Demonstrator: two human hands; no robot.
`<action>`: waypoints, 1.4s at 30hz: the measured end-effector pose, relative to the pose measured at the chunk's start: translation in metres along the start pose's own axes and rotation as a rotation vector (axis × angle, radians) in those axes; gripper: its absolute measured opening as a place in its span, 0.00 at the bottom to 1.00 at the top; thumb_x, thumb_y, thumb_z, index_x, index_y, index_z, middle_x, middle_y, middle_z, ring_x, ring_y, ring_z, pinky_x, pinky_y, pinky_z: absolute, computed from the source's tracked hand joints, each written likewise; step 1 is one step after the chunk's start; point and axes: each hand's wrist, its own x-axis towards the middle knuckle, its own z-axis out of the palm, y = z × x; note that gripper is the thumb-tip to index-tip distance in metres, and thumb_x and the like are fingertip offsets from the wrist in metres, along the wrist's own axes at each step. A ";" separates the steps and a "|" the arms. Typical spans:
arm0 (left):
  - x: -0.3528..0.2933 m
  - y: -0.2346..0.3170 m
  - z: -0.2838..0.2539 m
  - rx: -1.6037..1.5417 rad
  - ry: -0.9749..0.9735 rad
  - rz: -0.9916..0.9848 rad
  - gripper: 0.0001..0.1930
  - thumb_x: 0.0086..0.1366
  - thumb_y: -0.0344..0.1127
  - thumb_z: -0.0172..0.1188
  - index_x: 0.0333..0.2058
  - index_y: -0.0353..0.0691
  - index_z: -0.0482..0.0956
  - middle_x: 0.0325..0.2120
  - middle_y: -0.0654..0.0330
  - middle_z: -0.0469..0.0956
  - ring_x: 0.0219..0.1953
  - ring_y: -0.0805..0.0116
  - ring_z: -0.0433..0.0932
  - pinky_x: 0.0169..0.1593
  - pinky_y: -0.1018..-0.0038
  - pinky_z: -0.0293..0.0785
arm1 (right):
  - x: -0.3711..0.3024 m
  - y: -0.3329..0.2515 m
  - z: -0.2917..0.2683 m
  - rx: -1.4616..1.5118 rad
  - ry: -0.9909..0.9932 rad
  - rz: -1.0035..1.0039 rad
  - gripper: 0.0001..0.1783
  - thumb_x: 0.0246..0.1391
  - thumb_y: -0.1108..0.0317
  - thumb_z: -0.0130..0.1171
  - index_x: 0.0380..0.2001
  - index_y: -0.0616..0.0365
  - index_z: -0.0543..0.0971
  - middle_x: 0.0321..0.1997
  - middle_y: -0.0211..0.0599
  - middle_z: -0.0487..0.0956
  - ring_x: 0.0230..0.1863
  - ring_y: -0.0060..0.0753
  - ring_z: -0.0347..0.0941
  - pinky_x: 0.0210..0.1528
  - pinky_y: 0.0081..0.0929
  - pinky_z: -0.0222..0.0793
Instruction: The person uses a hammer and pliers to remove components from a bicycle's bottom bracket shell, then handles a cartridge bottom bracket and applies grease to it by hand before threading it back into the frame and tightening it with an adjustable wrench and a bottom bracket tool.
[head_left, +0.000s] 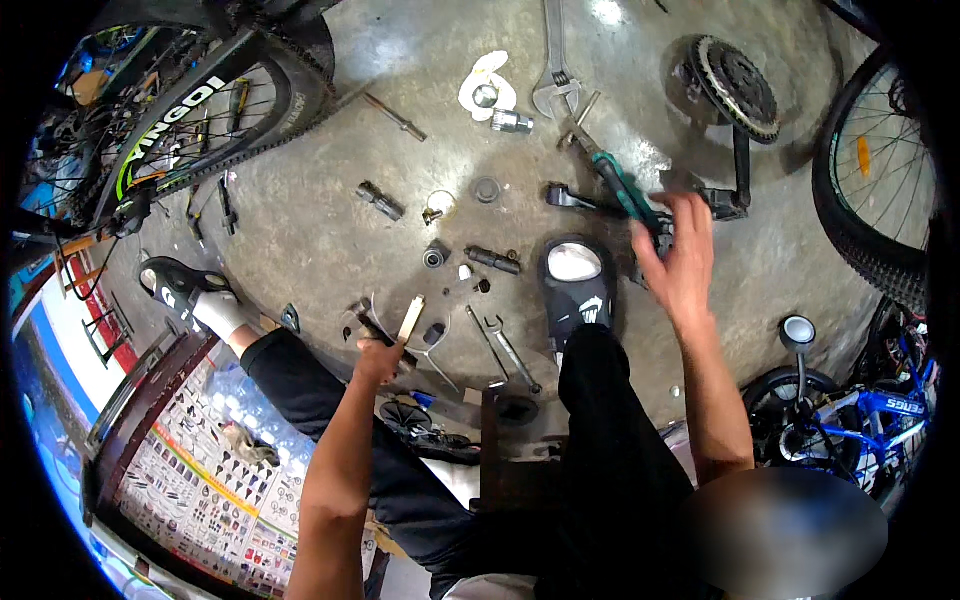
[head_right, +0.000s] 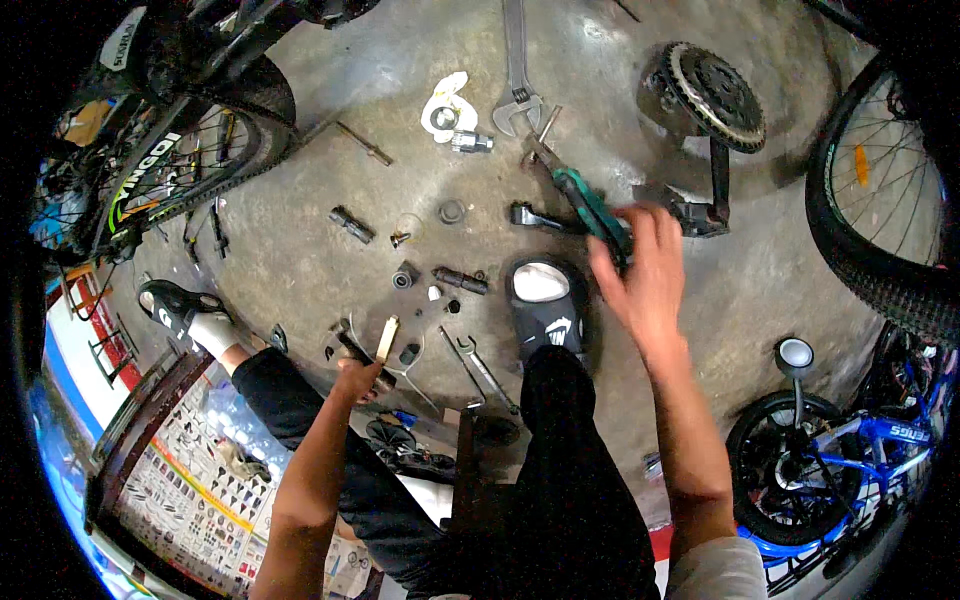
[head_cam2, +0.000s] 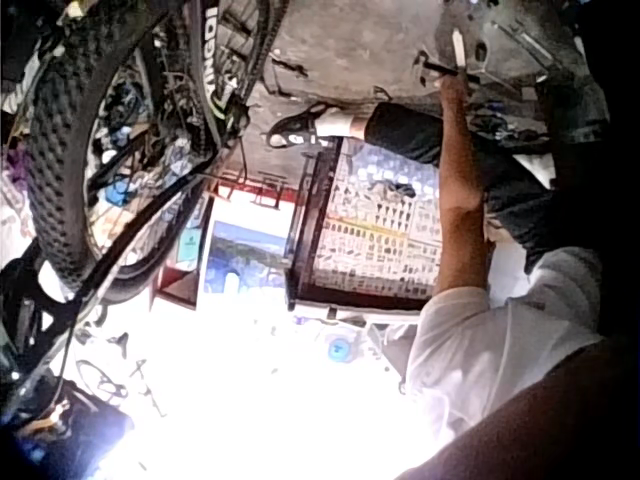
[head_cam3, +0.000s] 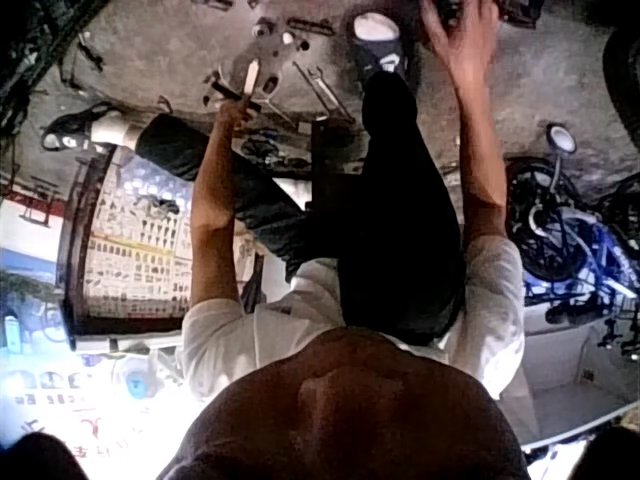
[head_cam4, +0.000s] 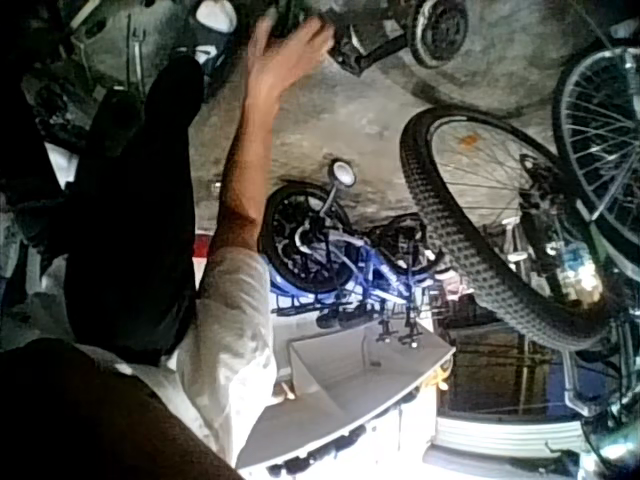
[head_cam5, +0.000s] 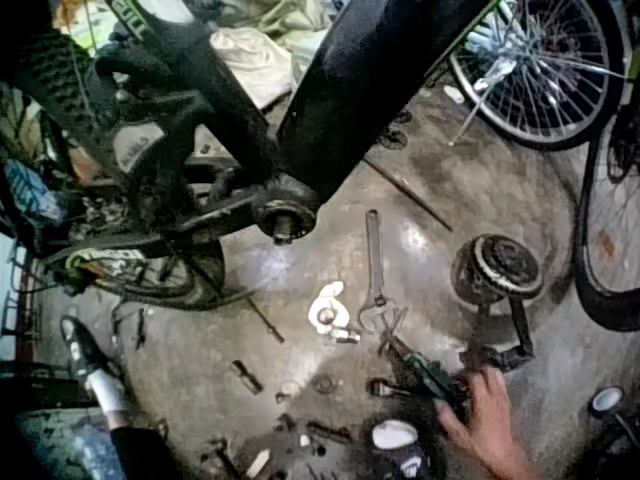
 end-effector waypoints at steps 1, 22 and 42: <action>-0.012 0.033 0.003 -0.076 0.029 -0.150 0.41 0.64 0.61 0.60 0.41 0.21 0.54 0.19 0.49 0.79 0.18 0.60 0.79 0.22 0.67 0.74 | 0.012 0.007 0.003 -0.060 -0.020 -0.018 0.22 0.52 0.60 0.67 0.46 0.61 0.75 0.47 0.48 0.76 0.50 0.56 0.72 0.51 0.46 0.69; -0.027 0.045 -0.008 0.079 0.038 -0.239 0.61 0.62 0.68 0.55 0.63 0.06 0.41 0.49 0.33 0.79 0.57 0.44 0.78 0.60 0.60 0.73 | 0.126 0.033 0.045 0.180 -0.105 0.308 0.38 0.52 0.44 0.65 0.53 0.67 0.74 0.53 0.61 0.79 0.56 0.58 0.75 0.58 0.42 0.68; -0.019 0.030 -0.007 0.101 0.149 -0.318 0.50 0.59 0.65 0.61 0.55 0.18 0.54 0.48 0.37 0.80 0.55 0.42 0.79 0.59 0.59 0.74 | -0.010 0.034 0.063 -0.115 -0.103 -0.149 0.17 0.50 0.67 0.68 0.44 0.54 0.80 0.45 0.40 0.76 0.49 0.48 0.70 0.51 0.43 0.65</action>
